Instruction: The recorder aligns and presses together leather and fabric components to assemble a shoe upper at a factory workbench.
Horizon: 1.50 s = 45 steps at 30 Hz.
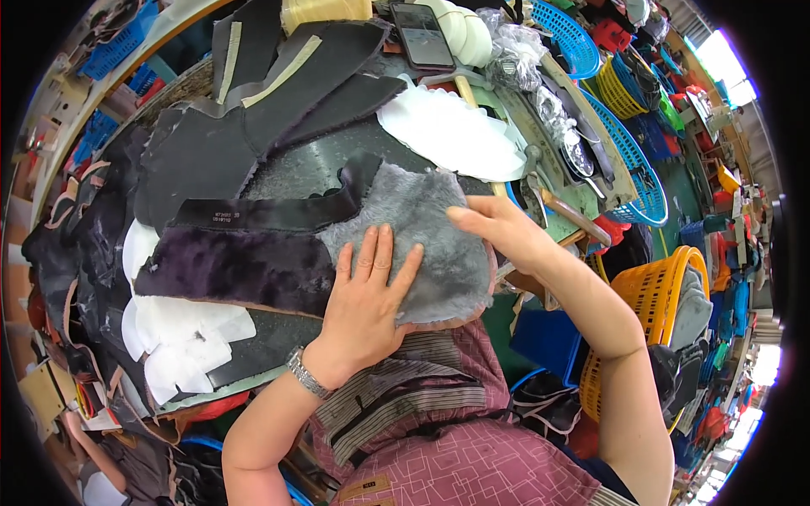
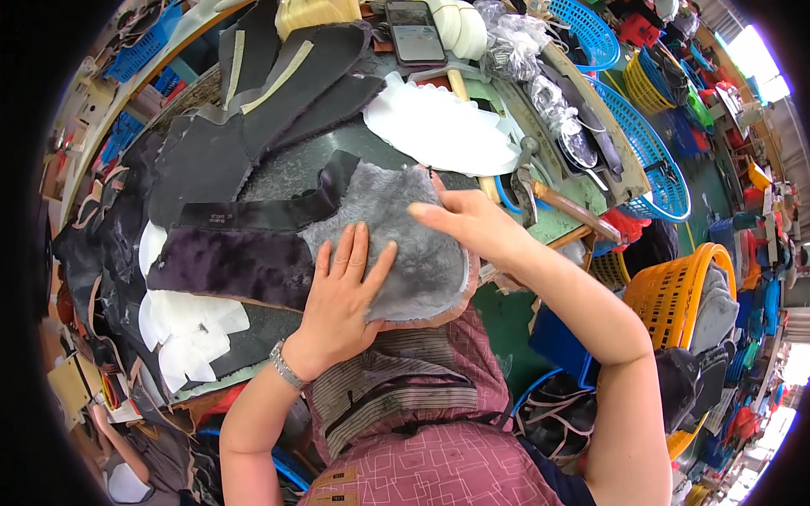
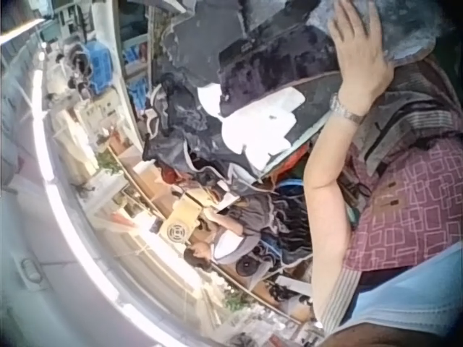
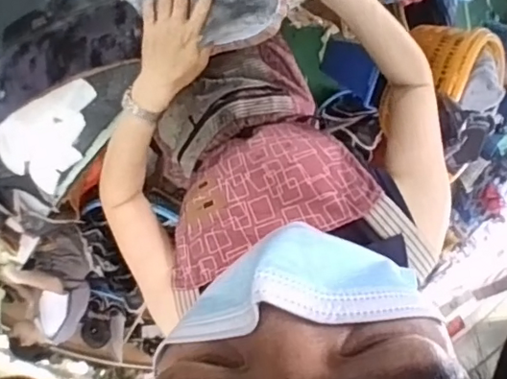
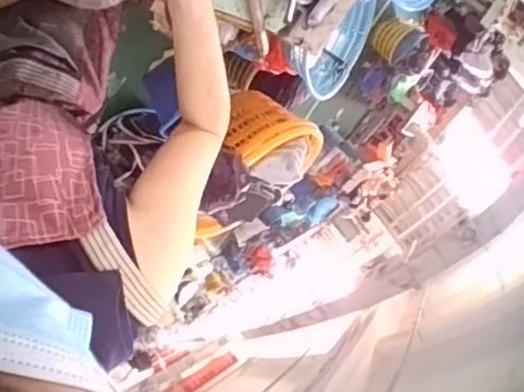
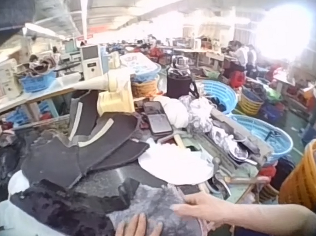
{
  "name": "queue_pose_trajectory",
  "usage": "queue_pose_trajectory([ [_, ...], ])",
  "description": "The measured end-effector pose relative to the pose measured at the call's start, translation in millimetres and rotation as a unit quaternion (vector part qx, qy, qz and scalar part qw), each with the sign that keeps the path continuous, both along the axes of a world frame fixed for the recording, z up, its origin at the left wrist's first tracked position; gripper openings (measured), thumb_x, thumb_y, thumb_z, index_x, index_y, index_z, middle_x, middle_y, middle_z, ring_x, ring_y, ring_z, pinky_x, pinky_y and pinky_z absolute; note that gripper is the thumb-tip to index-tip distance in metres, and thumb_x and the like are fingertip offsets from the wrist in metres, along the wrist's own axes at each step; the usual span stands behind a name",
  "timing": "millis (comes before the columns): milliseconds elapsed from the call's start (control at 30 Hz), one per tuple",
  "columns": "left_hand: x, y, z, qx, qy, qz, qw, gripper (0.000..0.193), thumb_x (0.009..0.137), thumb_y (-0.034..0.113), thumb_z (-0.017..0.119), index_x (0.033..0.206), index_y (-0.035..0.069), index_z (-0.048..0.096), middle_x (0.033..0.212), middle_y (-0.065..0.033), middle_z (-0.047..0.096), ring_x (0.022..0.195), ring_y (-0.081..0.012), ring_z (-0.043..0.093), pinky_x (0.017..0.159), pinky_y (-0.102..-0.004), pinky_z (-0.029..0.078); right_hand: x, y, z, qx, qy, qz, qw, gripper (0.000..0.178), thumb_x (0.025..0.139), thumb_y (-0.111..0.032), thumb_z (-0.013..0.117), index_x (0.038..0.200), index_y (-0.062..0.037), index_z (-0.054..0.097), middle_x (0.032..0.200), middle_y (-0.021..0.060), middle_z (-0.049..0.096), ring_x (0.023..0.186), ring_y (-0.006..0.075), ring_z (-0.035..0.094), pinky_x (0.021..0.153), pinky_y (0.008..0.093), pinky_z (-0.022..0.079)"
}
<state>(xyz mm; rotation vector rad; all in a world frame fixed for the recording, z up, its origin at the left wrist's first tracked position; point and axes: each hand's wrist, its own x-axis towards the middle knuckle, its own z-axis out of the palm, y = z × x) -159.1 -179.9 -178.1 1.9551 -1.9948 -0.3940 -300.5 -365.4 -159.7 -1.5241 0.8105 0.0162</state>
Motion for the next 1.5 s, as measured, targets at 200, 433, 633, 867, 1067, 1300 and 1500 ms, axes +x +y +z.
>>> queue_pose_trajectory([
  [200, -3.4, -5.9, 2.5, 0.022, -0.056, -0.032, 0.998, 0.082, 0.065, 0.024, 0.074, 0.139, 0.026, 0.037, 0.141, -0.0311, 0.021, 0.133, -0.0448, 0.019, 0.101, -0.0614, 0.018, 19.1, -15.6, -2.2, 0.07, -0.077, 0.052, 0.993, 0.017, 0.079, -0.015, 0.068, 0.086, 0.0003, 0.066, 0.078, 0.0023, 0.063, 0.071, 0.0079, 0.055, 0.07, 0.0216, 0.044],
  [433, 6.8, -4.8, 4.6, 0.031, 0.004, -0.06, 0.998, 0.078, 0.069, 0.017, 0.07, 0.139, 0.024, 0.036, 0.141, -0.0322, 0.021, 0.135, -0.0448, 0.015, 0.103, -0.061, 0.015, 46.6, -4.7, 6.1, -0.2, 0.06, 0.09, 0.974, 0.029, 0.074, -0.013, 0.068, 0.095, 0.0057, 0.064, 0.082, 0.0107, 0.066, 0.075, 0.0141, 0.061, 0.072, 0.0274, 0.047],
  [633, 20.9, -1.1, -3.3, -0.029, 0.173, -0.052, 0.983, 0.072, 0.071, 0.015, 0.065, 0.138, 0.021, 0.038, 0.138, -0.0312, 0.028, 0.133, -0.045, 0.021, 0.103, -0.0605, 0.016, 49.6, -16.4, -0.6, -0.119, 0.014, 0.049, 0.992, 0.025, 0.07, -0.011, 0.067, 0.092, 0.0012, 0.068, 0.074, 0.0106, 0.067, 0.068, 0.0151, 0.061, 0.068, 0.0296, 0.048],
  [867, -2.5, -6.9, -7.0, -0.065, -0.022, -0.03, 0.997, 0.075, 0.059, 0.022, 0.074, 0.129, 0.024, 0.049, 0.132, -0.0231, 0.04, 0.123, -0.0407, 0.036, 0.099, -0.0562, 0.026, 48.1, -10.2, 14.7, -0.16, 0.066, 0.1, 0.98, 0.032, 0.074, -0.022, 0.069, 0.098, -0.0006, 0.067, 0.083, 0.0092, 0.068, 0.074, 0.0167, 0.062, 0.071, 0.0291, 0.048],
  [1067, -4.1, -6.7, -3.7, -0.053, -0.07, -0.044, 0.995, 0.073, 0.062, 0.029, 0.075, 0.129, 0.025, 0.048, 0.136, -0.0166, 0.039, 0.125, -0.0395, 0.034, 0.098, -0.0593, 0.027, 42.1, -5.6, -4.3, -0.348, 0.044, 0.072, 0.934, 0.039, 0.074, -0.02, 0.07, 0.109, -0.0052, 0.063, 0.089, 0.0113, 0.068, 0.078, 0.0219, 0.065, 0.073, 0.0329, 0.049],
  [1300, -7.1, -8.6, -7.1, -0.054, -0.072, -0.082, 0.993, 0.074, 0.066, 0.032, 0.073, 0.134, 0.026, 0.043, 0.139, -0.013, 0.037, 0.128, -0.0386, 0.031, 0.098, -0.0636, 0.025, 34.7, -7.0, -35.3, -0.59, -0.064, 0.125, 0.795, 0.048, 0.08, -0.026, 0.066, 0.122, -0.0106, 0.048, 0.072, 0.0131, 0.062, 0.069, 0.0305, 0.062, 0.062, 0.0377, 0.048],
  [1500, -10.4, -10.5, -8.2, -0.05, -0.078, -0.068, 0.993, 0.075, 0.069, 0.036, 0.07, 0.135, 0.015, 0.041, 0.14, -0.0139, 0.036, 0.13, -0.037, 0.03, 0.101, -0.0612, 0.023, 33.2, -22.2, -25.7, -0.689, -0.006, 0.168, 0.705, 0.063, 0.075, -0.035, 0.068, 0.128, -0.0101, 0.042, 0.081, 0.0096, 0.06, 0.072, 0.0234, 0.062, 0.06, 0.0341, 0.047],
])
